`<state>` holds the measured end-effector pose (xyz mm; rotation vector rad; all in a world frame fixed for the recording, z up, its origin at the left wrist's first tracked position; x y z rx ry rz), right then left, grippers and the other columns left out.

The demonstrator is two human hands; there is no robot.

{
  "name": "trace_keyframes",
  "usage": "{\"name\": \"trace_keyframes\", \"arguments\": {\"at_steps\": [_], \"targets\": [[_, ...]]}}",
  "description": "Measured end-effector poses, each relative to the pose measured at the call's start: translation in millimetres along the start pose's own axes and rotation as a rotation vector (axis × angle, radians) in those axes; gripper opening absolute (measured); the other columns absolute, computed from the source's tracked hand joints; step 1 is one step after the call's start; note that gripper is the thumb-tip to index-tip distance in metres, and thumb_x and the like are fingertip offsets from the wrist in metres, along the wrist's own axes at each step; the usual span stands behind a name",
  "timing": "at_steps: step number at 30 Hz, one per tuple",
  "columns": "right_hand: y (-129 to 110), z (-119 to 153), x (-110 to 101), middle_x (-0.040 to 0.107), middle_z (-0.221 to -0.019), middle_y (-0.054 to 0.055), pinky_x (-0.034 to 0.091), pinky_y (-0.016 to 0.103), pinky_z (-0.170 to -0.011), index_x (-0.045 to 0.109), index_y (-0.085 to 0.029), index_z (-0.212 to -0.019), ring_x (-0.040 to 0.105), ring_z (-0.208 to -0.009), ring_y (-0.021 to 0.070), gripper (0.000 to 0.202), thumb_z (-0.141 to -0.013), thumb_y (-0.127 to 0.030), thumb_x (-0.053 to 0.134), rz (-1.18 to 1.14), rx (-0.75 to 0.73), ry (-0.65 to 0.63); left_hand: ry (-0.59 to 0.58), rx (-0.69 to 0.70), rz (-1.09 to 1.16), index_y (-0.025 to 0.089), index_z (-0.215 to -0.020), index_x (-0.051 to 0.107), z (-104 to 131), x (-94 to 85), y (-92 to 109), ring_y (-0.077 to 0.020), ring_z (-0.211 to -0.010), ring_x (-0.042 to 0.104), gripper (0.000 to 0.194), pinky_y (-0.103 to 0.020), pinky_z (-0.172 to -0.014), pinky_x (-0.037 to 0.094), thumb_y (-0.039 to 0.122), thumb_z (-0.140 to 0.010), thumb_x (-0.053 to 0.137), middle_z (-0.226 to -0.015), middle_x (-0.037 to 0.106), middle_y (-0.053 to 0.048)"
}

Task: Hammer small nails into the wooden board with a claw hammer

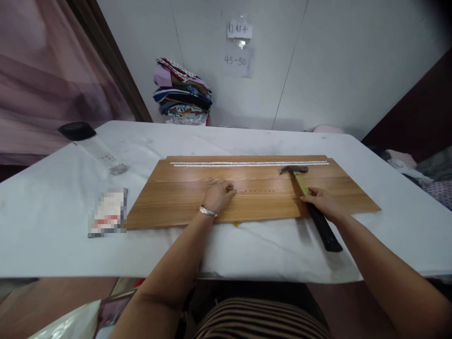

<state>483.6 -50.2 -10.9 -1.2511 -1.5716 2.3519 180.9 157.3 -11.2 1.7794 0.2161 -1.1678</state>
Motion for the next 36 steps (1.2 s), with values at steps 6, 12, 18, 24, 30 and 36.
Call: {"name": "trace_keyframes", "arguments": {"at_steps": [6, 12, 18, 24, 30, 36], "targets": [[0, 29, 39, 0.05, -0.054, -0.005, 0.04, 0.022, -0.042, 0.053, -0.02, -0.079, 0.047, -0.045, 0.0102, 0.035, -0.054, -0.027, 0.076, -0.613, 0.164, -0.16, 0.028, -0.016, -0.002, 0.018, -0.094, 0.069, 3, -1.7, -1, -0.0167, -0.09, 0.065, 0.017, -0.026, -0.078, 0.048, 0.029, -0.082, 0.064, -0.098, 0.07, -0.005], [-36, 71, 52, 0.047, -0.072, -0.004, 0.035, 0.017, -0.039, 0.059, -0.023, -0.099, 0.039, -0.049, 0.006, 0.032, -0.068, -0.026, 0.069, -0.985, -0.022, -0.256, 0.064, 0.005, -0.087, 0.02, -0.088, 0.074, 3, -2.3, -1, -0.0173, -0.089, 0.063, 0.016, -0.028, -0.08, 0.047, 0.029, -0.084, 0.062, -0.095, 0.07, -0.004], [-67, 94, 94, 0.048, -0.066, -0.004, 0.033, 0.021, -0.032, 0.058, -0.022, -0.111, 0.037, -0.042, 0.008, 0.044, -0.07, -0.036, 0.066, -0.923, 0.027, -0.507, 0.059, 0.024, -0.068, 0.02, -0.086, 0.076, -1, 2.3, -7, -0.0173, -0.086, 0.063, 0.016, -0.029, -0.081, 0.048, 0.025, -0.084, 0.061, -0.092, 0.071, -0.005], [-82, 102, 126, 0.047, -0.044, -0.01, 0.031, 0.019, -0.034, 0.053, -0.018, -0.098, 0.038, -0.032, 0.0078, 0.028, -0.079, -0.036, 0.065, -0.623, -0.056, -0.51, 0.094, 0.059, -0.033, 0.02, -0.085, 0.077, -2, 2.1, -7, -0.0173, -0.084, 0.063, 0.017, -0.03, -0.081, 0.049, 0.022, -0.083, 0.061, -0.089, 0.071, -0.005], [-95, 116, 141, 0.048, -0.044, -0.009, 0.03, 0.019, -0.035, 0.049, -0.02, -0.077, 0.037, -0.033, 0.0066, 0.02, -0.079, -0.035, 0.063, -0.524, -0.075, -0.529, 0.122, 0.078, -0.039, 0.02, -0.082, 0.077, -3, 2.0, -8, -0.0184, -0.084, 0.062, 0.014, -0.032, -0.081, 0.048, 0.024, -0.082, 0.064, -0.084, 0.07, -0.005], [-98, 119, 156, 0.047, -0.042, -0.01, 0.03, 0.02, -0.034, 0.047, -0.021, -0.076, 0.035, -0.032, 0.0069, 0.018, -0.076, -0.034, 0.06, -0.51, -0.048, -0.551, 0.136, 0.106, 0.018, 0.021, -0.079, 0.076, -4, 2.4, -8, -0.0167, -0.087, 0.063, 0.012, -0.03, -0.083, 0.048, 0.02, -0.081, 0.064, -0.089, 0.072, -0.004]]}}
Point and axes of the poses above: each hand's wrist, its own z-axis away from the middle knuckle, its own x-axis out of the palm, y = z × x, the point moved 8 cm from there along -z, towards the middle knuckle
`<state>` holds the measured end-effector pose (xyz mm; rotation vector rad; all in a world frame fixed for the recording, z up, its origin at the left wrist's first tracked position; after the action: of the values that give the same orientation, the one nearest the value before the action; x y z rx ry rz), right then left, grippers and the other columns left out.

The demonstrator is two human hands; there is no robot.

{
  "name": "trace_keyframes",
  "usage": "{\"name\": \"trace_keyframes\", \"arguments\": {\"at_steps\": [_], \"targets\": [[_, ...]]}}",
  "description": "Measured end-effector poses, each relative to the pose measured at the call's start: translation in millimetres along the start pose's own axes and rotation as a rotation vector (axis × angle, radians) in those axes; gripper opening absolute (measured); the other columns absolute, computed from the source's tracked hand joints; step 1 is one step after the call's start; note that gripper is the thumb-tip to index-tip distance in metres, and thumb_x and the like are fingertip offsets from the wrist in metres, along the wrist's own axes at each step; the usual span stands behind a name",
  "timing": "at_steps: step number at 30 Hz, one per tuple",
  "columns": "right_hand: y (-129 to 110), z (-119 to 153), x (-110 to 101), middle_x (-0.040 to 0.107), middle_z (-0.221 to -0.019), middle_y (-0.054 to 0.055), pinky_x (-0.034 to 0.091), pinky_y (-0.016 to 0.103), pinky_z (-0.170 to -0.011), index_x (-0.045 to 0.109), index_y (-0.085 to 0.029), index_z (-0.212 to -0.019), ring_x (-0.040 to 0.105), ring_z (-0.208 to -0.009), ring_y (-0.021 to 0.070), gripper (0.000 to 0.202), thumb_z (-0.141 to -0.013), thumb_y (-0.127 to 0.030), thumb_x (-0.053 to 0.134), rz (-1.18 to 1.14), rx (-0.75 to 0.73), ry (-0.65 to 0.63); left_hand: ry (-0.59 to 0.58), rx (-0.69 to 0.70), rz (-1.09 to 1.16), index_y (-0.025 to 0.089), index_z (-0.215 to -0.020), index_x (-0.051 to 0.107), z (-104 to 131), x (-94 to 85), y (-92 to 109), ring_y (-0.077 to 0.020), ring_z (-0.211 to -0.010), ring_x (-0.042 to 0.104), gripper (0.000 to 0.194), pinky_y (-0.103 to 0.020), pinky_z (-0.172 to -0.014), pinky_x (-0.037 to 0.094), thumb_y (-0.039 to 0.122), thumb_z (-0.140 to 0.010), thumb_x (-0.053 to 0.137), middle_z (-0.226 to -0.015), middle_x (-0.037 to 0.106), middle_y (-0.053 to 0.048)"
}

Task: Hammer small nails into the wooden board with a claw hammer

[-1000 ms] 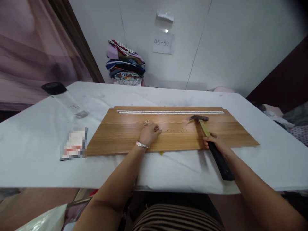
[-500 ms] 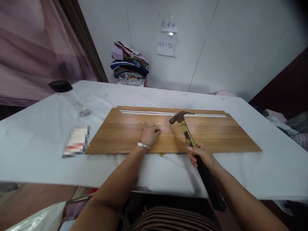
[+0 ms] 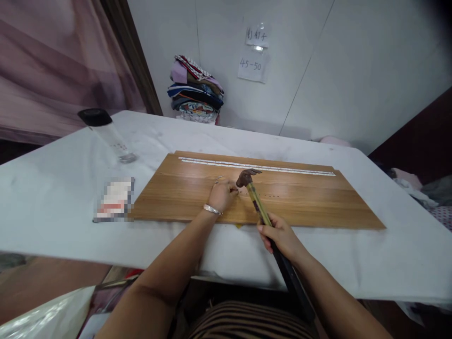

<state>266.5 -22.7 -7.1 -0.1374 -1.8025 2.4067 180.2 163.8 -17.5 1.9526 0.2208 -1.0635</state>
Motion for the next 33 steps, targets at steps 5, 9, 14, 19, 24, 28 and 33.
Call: {"name": "trace_keyframes", "arguments": {"at_steps": [5, 9, 14, 19, 24, 28, 33], "targets": [[0.5, -2.0, 3.4, 0.046, -0.041, -0.011, 0.029, 0.02, -0.034, 0.046, -0.022, -0.076, 0.036, -0.031, 0.0074, 0.019, -0.072, -0.035, 0.06, 0.038, 0.02, 0.022, -0.01, -0.001, -0.014, 0.019, -0.08, 0.076, -1.5, 1.4, -1.3, -0.0167, -0.088, 0.064, 0.013, -0.03, -0.084, 0.048, 0.019, -0.081, 0.064, -0.092, 0.072, -0.005], [2.9, -1.3, 4.0, 0.046, -0.042, -0.01, 0.03, 0.02, -0.034, 0.046, -0.021, -0.075, 0.037, -0.031, 0.0074, 0.018, -0.073, -0.035, 0.058, 0.061, 0.035, 0.026, -0.024, -0.002, -0.03, 0.02, -0.083, 0.077, -1.0, 1.4, -0.2, -0.0174, -0.088, 0.064, 0.014, -0.03, -0.084, 0.048, 0.02, -0.082, 0.063, -0.094, 0.073, -0.006], [1.1, -0.4, 3.4, 0.046, -0.042, -0.011, 0.03, 0.02, -0.034, 0.045, -0.022, -0.075, 0.036, -0.032, 0.0072, 0.019, -0.075, -0.035, 0.059, 0.086, 0.026, 0.045, -0.026, -0.015, -0.05, 0.021, -0.085, 0.077, -0.1, -0.6, 1.4, -0.0175, -0.09, 0.064, 0.014, -0.03, -0.086, 0.048, 0.021, -0.083, 0.063, -0.097, 0.073, -0.005], [0.2, -0.3, 4.5, 0.046, -0.041, -0.011, 0.03, 0.02, -0.034, 0.043, -0.023, -0.073, 0.037, -0.031, 0.0075, 0.021, -0.074, -0.036, 0.058, 0.124, 0.038, 0.043, -0.047, -0.025, -0.082, 0.021, -0.088, 0.077, -0.6, -0.3, 1.7, -0.0185, -0.09, 0.064, 0.015, -0.031, -0.085, 0.048, 0.023, -0.083, 0.063, -0.096, 0.073, -0.006], [-2.5, 0.0, 3.7, 0.045, -0.042, -0.011, 0.03, 0.021, -0.035, 0.044, -0.023, -0.077, 0.036, -0.032, 0.008, 0.02, -0.076, -0.037, 0.058, 0.134, 0.019, 0.046, -0.028, -0.01, -0.104, 0.02, -0.085, 0.078, -0.5, -1.8, 3.2, -0.0199, -0.091, 0.064, 0.017, -0.033, -0.087, 0.048, 0.021, -0.083, 0.061, -0.093, 0.072, -0.007], [-2.1, -0.5, 3.5, 0.045, -0.041, -0.011, 0.03, 0.02, -0.035, 0.044, -0.022, -0.075, 0.036, -0.032, 0.0081, 0.018, -0.075, -0.035, 0.057, 0.175, 0.033, 0.042, -0.027, -0.006, -0.074, 0.021, -0.087, 0.078, 0.3, -2.4, 3.6, -0.0187, -0.09, 0.064, 0.017, -0.031, -0.086, 0.048, 0.022, -0.082, 0.061, -0.095, 0.072, -0.005], [-2.6, 0.3, 2.3, 0.044, -0.041, -0.011, 0.031, 0.02, -0.035, 0.045, -0.022, -0.077, 0.036, -0.032, 0.0081, 0.019, -0.076, -0.037, 0.057, 0.169, 0.028, 0.053, -0.046, -0.024, -0.092, 0.022, -0.087, 0.078, 0.4, -3.0, 4.0, -0.0188, -0.092, 0.063, 0.018, -0.031, -0.088, 0.048, 0.021, -0.083, 0.061, -0.097, 0.073, -0.005]]}}
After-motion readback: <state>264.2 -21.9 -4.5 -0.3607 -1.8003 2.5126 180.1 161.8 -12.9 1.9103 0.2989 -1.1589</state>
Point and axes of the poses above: each hand's wrist, its own z-axis away from the middle knuckle, its own x-axis out of the palm, y = z × x, the point moved 8 cm from there along -z, towards the middle knuckle
